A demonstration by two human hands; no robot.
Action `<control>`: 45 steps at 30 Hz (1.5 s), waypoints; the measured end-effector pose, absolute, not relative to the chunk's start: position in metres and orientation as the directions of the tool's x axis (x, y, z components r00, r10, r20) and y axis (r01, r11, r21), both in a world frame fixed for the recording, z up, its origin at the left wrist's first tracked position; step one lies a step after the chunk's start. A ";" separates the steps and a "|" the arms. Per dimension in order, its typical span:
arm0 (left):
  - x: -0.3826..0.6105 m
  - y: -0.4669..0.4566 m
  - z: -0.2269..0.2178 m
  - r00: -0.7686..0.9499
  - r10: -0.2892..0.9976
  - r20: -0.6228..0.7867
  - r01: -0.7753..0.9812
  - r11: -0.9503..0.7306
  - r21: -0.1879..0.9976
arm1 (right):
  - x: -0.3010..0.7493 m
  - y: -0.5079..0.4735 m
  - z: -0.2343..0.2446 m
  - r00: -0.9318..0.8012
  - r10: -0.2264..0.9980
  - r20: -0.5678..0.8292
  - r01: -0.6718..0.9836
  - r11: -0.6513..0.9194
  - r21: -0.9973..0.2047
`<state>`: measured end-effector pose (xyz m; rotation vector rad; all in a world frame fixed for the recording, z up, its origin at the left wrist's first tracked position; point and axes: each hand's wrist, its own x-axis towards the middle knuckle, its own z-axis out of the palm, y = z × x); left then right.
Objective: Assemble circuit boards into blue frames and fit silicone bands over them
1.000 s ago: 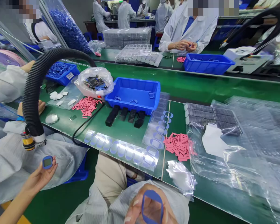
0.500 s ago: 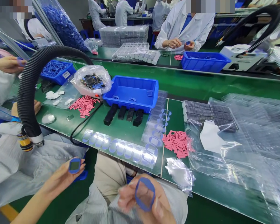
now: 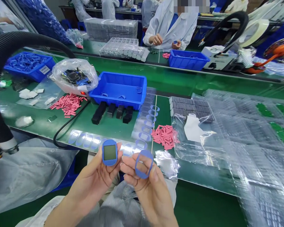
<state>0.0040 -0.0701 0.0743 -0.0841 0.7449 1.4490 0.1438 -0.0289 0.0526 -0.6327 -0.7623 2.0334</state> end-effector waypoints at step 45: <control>0.028 -0.068 0.034 -0.541 0.830 0.134 -0.189 -0.276 0.942 | 0.129 -0.035 0.063 -0.303 0.824 0.479 0.303 0.559 -0.772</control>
